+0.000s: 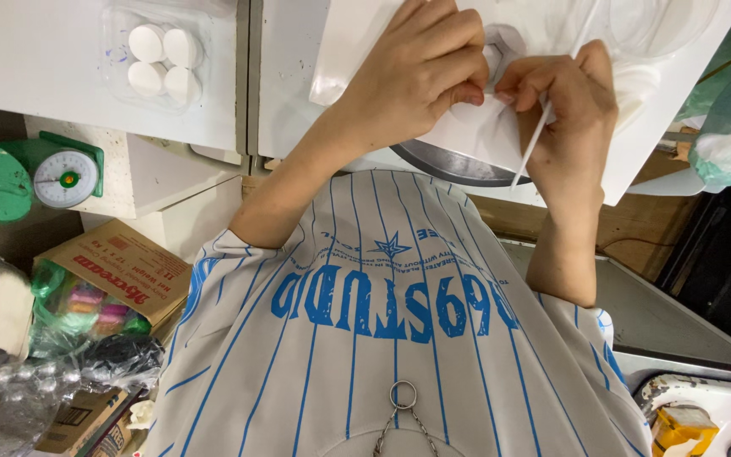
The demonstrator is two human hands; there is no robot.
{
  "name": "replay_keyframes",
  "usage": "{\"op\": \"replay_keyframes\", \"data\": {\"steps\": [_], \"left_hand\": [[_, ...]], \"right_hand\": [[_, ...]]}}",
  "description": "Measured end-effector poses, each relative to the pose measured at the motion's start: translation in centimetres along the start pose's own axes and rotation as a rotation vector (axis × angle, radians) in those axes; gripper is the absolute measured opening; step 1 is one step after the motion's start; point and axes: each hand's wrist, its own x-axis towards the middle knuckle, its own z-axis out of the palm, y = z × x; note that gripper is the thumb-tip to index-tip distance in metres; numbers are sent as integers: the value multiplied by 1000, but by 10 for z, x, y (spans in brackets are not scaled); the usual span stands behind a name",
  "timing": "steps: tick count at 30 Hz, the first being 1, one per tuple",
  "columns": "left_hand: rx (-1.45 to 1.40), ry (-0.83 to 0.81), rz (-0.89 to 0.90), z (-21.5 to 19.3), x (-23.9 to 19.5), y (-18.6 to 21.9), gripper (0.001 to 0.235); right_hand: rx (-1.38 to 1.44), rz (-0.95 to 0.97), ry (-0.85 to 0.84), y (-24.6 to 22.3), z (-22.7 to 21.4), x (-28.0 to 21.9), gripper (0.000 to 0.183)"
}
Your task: The person repeatedly picks up small white circular objects and uses a thin white stick to press and shape them into a white mold. The person handles the objects one at a time, rotating and adjusting them within the mold cavity.
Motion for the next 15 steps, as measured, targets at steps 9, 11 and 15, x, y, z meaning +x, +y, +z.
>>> {"op": "replay_keyframes", "data": {"steps": [9, 11, 15], "left_hand": [[-1, -36, -170, -30, 5, 4, 32], [64, -6, -180, -14, 12, 15, 49], [173, 13, -236, 33, 19, 30, 76]], "right_hand": [[83, -51, 162, 6, -14, -17, 17], [187, -24, 294, 12, -11, -26, 16], [366, 9, 486, 26, 0, -38, 15]]}}
